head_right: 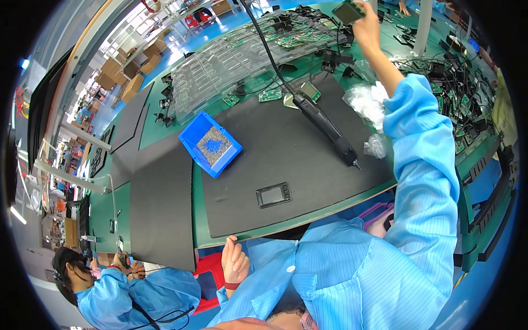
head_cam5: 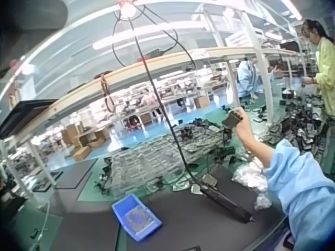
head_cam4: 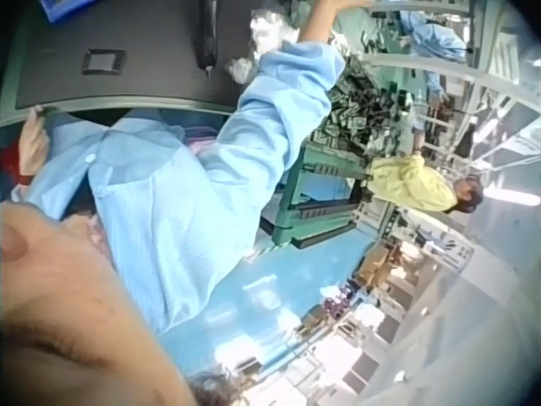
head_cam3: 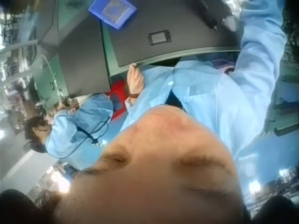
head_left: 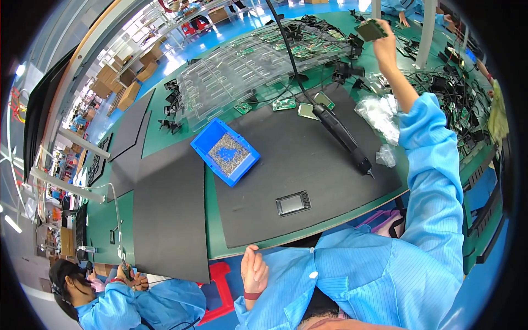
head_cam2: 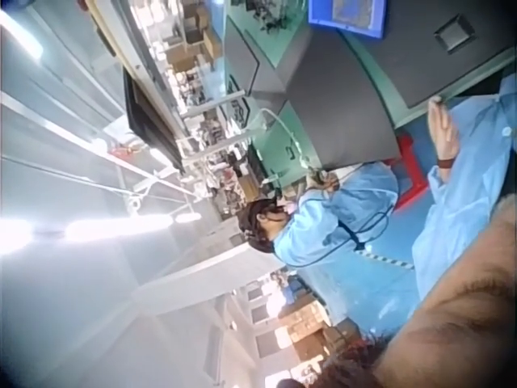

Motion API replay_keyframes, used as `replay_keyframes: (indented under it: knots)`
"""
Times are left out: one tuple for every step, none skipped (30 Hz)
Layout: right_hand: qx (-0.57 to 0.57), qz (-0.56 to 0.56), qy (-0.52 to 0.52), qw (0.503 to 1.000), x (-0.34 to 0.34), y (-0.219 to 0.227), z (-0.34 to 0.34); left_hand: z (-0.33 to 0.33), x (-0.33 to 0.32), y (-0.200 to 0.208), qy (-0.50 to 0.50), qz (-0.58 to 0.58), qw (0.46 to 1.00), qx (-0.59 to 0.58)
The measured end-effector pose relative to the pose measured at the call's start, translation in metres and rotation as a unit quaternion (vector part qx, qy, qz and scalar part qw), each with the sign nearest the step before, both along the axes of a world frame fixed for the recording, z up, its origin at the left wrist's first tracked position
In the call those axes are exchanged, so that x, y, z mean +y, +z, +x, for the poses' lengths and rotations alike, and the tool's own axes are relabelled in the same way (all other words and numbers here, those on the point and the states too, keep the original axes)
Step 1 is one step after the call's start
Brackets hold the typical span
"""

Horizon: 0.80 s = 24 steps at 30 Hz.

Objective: The person assembles electronic circuit boards by fastening electronic components and plastic cases onto the circuit boards with screws using an electric screwdriver.

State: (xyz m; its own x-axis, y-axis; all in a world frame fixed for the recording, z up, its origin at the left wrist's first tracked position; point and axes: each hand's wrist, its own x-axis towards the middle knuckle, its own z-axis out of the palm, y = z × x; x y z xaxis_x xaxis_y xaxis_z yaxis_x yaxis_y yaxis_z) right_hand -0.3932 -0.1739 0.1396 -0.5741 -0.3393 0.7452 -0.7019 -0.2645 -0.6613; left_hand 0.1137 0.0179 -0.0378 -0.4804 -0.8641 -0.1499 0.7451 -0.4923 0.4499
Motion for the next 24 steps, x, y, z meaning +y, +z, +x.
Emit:
replay_keyframes:
  knots:
    - [-0.062, -0.01, 0.032, 0.997, 0.009, 0.011, 0.005, 0.001, 0.001, 0.0, -0.029, -0.015, 0.998, 0.06]
    - [-0.06, -0.011, 0.034, 0.998, 0.018, 0.02, 0.016, 0.001, 0.001, 0.001, -0.027, -0.016, 0.998, 0.062]
    - [-0.066, -0.045, 0.089, 0.993, 0.028, 0.026, 0.033, 0.001, 0.001, 0.003, -0.017, -0.026, 0.999, 0.036]
    - [-0.07, -0.079, 0.142, 0.984, 0.04, 0.032, 0.052, -0.001, -0.001, 0.005, -0.01, -0.035, 0.999, 0.011]
    - [-0.075, -0.112, 0.195, 0.972, 0.053, 0.036, 0.07, -0.004, -0.003, 0.007, -0.002, -0.044, 0.999, -0.014]
    - [-0.079, -0.145, 0.249, 0.954, 0.063, 0.04, 0.086, -0.006, -0.003, 0.009, 0.008, -0.053, 0.998, -0.04]
    - [-0.078, -0.144, 0.254, 0.953, 0.071, 0.044, 0.098, -0.008, -0.002, 0.012, 0.013, -0.053, 0.998, -0.038]
    - [-0.075, -0.145, 0.281, 0.946, 0.079, 0.047, 0.11, -0.011, 0.0, 0.015, 0.026, -0.078, 0.993, -0.089]
    - [-0.07, -0.146, 0.307, 0.938, 0.086, 0.051, 0.122, -0.014, 0.003, 0.018, 0.038, -0.101, 0.984, -0.139]
    - [-0.067, -0.146, 0.335, 0.928, 0.092, 0.052, 0.133, -0.016, 0.004, 0.021, 0.052, -0.122, 0.973, -0.19]
    - [-0.064, -0.143, 0.363, 0.918, 0.099, 0.052, 0.142, -0.018, 0.008, 0.022, 0.065, -0.14, 0.958, -0.24]
    - [-0.053, -0.13, 0.39, 0.91, 0.106, 0.049, 0.147, -0.02, 0.008, 0.022, 0.073, -0.134, 0.959, -0.24]
    - [-0.042, -0.117, 0.417, 0.9, 0.111, 0.045, 0.152, -0.021, 0.005, 0.021, 0.046, -0.156, 0.96, -0.227]
    - [-0.047, -0.11, 0.428, 0.896, 0.116, 0.039, 0.164, -0.021, 0.005, 0.019, 0.019, -0.175, 0.96, -0.216]
    - [-0.096, -0.091, 0.478, 0.868, 0.12, 0.033, 0.178, -0.021, 0.006, 0.018, -0.006, -0.194, 0.96, -0.204]
    - [-0.143, -0.074, 0.53, 0.833, 0.119, 0.025, 0.196, -0.017, 0.007, 0.016, -0.026, -0.216, 0.957, -0.194]
    - [-0.162, -0.056, 0.58, 0.797, 0.122, 0.017, 0.21, -0.016, 0.009, 0.019, -0.017, -0.212, 0.957, -0.199]
    - [-0.18, -0.038, 0.628, 0.756, 0.122, 0.007, 0.225, -0.018, 0.012, 0.023, -0.022, -0.21, 0.953, -0.219]
    - [-0.187, -0.033, 0.642, 0.743, 0.12, -0.004, 0.238, -0.021, 0.015, 0.027, -0.028, -0.209, 0.948, -0.237]
    - [-0.207, -0.029, 0.669, 0.713, 0.12, -0.013, 0.251, -0.023, 0.015, 0.03, -0.038, -0.209, 0.943, -0.256]
    - [-0.226, -0.025, 0.694, 0.683, 0.12, -0.021, 0.264, -0.022, 0.015, 0.031, -0.047, -0.21, 0.937, -0.275]
    - [-0.243, -0.027, 0.712, 0.658, 0.123, -0.027, 0.272, -0.022, 0.015, 0.033, -0.053, -0.213, 0.936, -0.275]
    - [-0.245, -0.001, 0.734, 0.634, 0.124, -0.035, 0.277, -0.022, 0.016, 0.034, -0.031, -0.237, 0.93, -0.28]
    - [-0.262, 0.022, 0.737, 0.622, 0.126, -0.041, 0.284, -0.02, 0.016, 0.034, -0.01, -0.261, 0.923, -0.284]
